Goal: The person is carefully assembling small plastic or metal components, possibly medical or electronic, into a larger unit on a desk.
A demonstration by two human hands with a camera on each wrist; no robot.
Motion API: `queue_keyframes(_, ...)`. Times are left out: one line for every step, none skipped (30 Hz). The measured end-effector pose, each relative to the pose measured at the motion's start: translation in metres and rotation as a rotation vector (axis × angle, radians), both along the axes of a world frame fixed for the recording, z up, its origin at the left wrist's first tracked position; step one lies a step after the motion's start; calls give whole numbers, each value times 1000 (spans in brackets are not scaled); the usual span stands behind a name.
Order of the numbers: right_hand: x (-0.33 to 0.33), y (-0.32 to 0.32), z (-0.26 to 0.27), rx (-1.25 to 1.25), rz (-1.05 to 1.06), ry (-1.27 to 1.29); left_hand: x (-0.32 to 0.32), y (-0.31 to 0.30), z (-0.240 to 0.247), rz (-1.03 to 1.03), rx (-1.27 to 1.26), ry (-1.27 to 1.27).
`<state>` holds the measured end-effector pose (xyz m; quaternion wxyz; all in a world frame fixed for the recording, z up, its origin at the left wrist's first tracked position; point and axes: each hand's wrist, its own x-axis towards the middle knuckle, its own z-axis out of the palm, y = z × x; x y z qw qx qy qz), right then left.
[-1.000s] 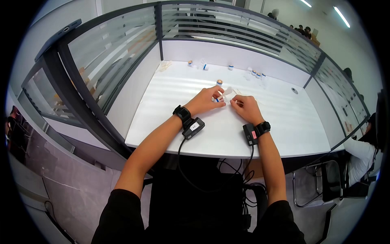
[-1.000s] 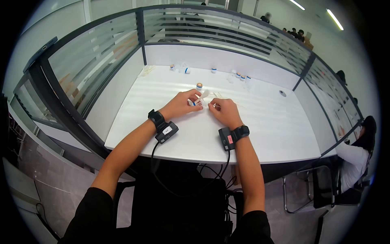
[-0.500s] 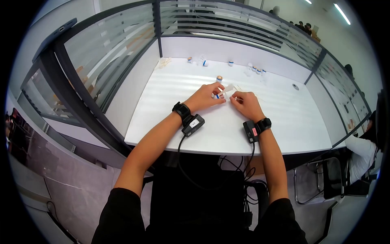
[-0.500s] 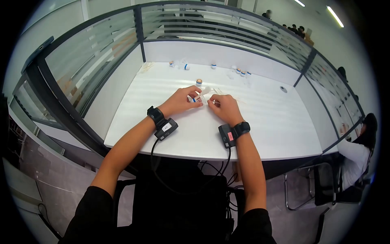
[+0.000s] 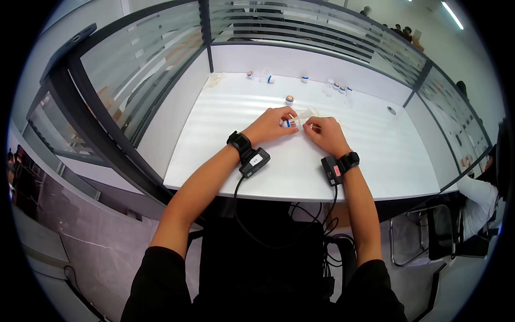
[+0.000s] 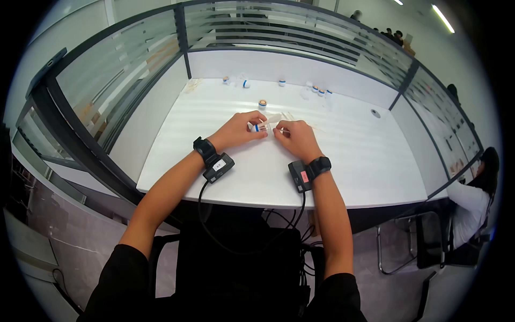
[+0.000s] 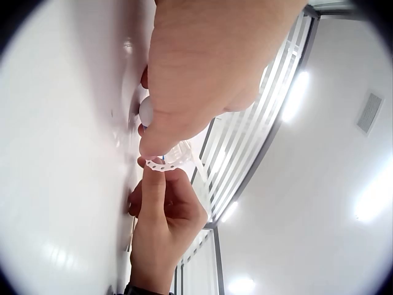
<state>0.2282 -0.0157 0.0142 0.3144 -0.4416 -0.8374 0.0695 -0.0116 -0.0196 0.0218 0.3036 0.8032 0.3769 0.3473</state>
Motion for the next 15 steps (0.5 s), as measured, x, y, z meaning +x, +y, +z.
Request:
queue_keyframes(0, 0, 0, -4, -4, -5, 0, 2, -1, -4, 11, -5)
queue_keyframes(0, 0, 0, -8, -7, -11, 0, 3, -3, -3, 17, 4)
queue_keyframes(0, 0, -1, -2, -4, -4, 0, 4, -3, -2, 23, 13)
queue_keyframes(0, 1, -1, 5, 0, 3, 0, 4, -4, 0, 29, 22)
queue_keyframes(0, 1, -2, 13, 3, 9, 0, 4, -4, -2, 29, 20)
queue_keyframes(1, 1, -2, 8, 4, 7, 0, 4, -4, -3, 28, 17)
queue_keyframes(1, 1, -2, 3, 4, 6, 0, 4, -4, -5, 29, 16)
queue_keyframes(1, 2, -2, -1, 5, 5, 0, 4, -4, -4, 30, 14)
queue_keyframes(0, 0, 0, 1, 0, 1, -1, 4, -4, -5, 31, 12)
queue_keyframes(0, -1, 1, 1, -5, -3, -1, 4, -4, -6, 30, 10)
queue_keyframes(-1, -3, 2, 1, -9, -8, 0, 4, -5, -4, 26, 12)
queue_keyframes(0, -3, 1, 0, -10, -8, 0, 5, -5, -2, 22, 13)
queue_keyframes(0, -2, 1, -1, -12, -8, 0, 5, -5, 1, 19, 15)
queue_keyframes(0, -1, 0, -1, -13, -8, 0, 5, -5, 0, 21, 12)
queue_keyframes(0, -2, 1, -2, -15, -14, 0, 5, -5, -1, 21, 10)
